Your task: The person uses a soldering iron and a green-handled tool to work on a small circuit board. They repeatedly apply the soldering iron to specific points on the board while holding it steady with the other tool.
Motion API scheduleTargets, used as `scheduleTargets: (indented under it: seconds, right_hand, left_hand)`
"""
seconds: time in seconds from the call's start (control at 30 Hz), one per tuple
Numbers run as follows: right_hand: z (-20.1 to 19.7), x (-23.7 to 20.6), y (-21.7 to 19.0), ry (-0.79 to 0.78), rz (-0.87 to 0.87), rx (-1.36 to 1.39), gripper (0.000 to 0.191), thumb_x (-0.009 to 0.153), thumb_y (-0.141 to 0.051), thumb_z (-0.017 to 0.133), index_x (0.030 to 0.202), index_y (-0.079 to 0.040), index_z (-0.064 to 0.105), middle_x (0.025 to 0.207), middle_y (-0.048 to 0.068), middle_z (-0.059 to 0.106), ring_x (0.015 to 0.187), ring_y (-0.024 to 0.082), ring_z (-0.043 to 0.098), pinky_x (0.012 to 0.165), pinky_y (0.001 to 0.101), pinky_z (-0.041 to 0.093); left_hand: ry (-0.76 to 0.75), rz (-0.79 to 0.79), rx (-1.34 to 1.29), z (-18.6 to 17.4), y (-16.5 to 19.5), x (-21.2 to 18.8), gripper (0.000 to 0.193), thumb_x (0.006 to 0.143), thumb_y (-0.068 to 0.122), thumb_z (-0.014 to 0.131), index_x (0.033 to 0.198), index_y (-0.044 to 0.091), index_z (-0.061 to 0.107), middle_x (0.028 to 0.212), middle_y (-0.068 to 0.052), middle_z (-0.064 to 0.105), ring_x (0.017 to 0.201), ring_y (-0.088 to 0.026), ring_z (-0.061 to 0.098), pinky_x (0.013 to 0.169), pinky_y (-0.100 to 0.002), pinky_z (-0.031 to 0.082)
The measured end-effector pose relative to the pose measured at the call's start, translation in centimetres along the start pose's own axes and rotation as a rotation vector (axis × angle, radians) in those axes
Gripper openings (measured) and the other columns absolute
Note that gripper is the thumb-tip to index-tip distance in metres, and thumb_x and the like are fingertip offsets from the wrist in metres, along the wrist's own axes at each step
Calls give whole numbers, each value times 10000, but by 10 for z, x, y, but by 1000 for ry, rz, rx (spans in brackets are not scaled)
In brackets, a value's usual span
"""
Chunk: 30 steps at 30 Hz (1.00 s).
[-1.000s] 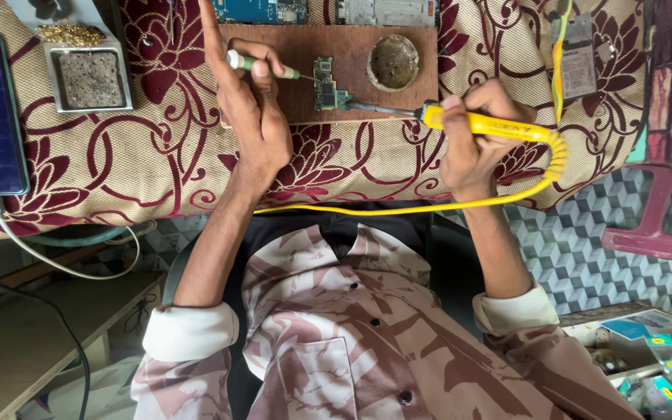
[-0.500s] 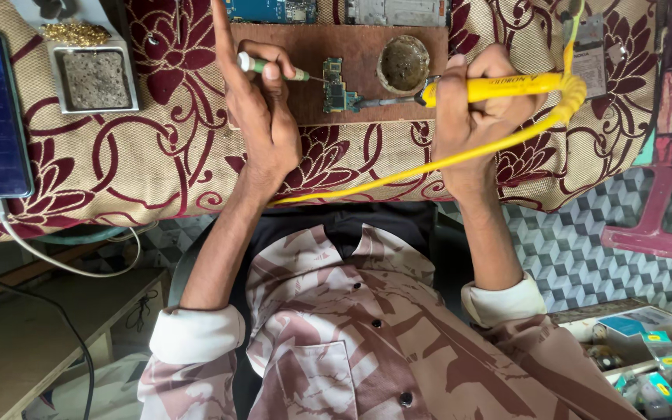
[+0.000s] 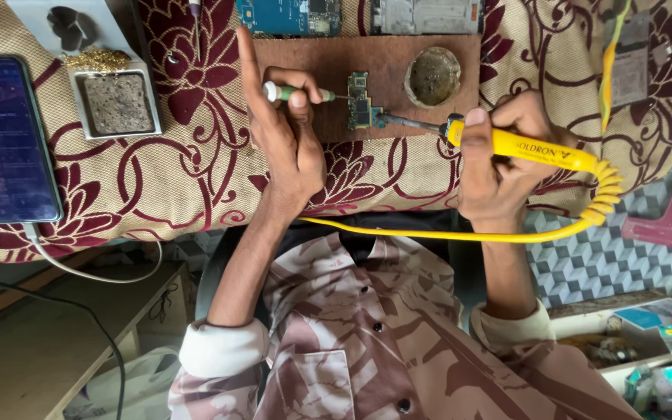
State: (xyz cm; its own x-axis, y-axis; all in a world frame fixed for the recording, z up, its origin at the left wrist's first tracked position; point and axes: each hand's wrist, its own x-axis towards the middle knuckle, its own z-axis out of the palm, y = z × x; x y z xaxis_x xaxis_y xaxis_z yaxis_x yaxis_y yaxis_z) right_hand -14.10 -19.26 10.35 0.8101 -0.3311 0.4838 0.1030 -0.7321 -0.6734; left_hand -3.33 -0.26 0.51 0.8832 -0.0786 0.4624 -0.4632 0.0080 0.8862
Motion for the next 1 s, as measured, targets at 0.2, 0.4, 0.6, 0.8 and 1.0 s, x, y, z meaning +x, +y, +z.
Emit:
scheduleTargets:
  seconds: [0.2, 0.4, 0.6, 0.8, 1.0]
  right_hand:
    - [5, 2, 0, 21, 11, 18, 330, 1053, -48, 650, 817, -26, 421, 600, 24, 370, 504, 95, 350, 515, 285, 272]
    - [9, -7, 16, 268, 31, 255, 320, 1114, -60, 630, 875, 2, 427, 702, 72, 450, 528, 156, 408, 508, 294, 331]
    - [-28, -42, 40, 400, 126, 565, 290, 1168, -213, 602, 1034, 3, 463, 693, 114, 501, 466, 151, 493, 415, 271, 383]
    - [-31, -37, 82, 509, 177, 510, 224, 1151, -191, 575, 1082, -6, 469, 874, 162, 613, 495, 151, 526, 409, 269, 398]
    - [-11, -31, 94, 275, 192, 464, 210, 1165, -169, 545, 1042, -3, 508, 735, 89, 576, 525, 127, 562, 507, 225, 418]
  left_hand:
    - [2, 37, 27, 0, 0, -3, 524, 1253, 250, 384, 1677, 164, 88, 887, -58, 631, 775, -111, 616, 703, -258, 544]
    - [1, 3, 42, 1, 0, -2, 557, 1233, 242, 388, 1692, 131, 93, 873, -47, 640, 760, -98, 623, 670, -244, 547]
    - [0, 32, 23, 2, -2, 1, 522, 1261, 225, 392, 1662, 138, 69, 927, -60, 647, 813, -113, 627, 755, -261, 570]
    - [-10, 61, 4, -2, -3, 7, 543, 1278, 225, 408, 1664, 147, 34, 960, -71, 615, 806, -124, 567, 800, -262, 523]
    - [-13, 114, 16, 0, -14, 12, 531, 1291, 203, 404, 1665, 174, 28, 968, -68, 610, 829, -126, 569, 822, -266, 517]
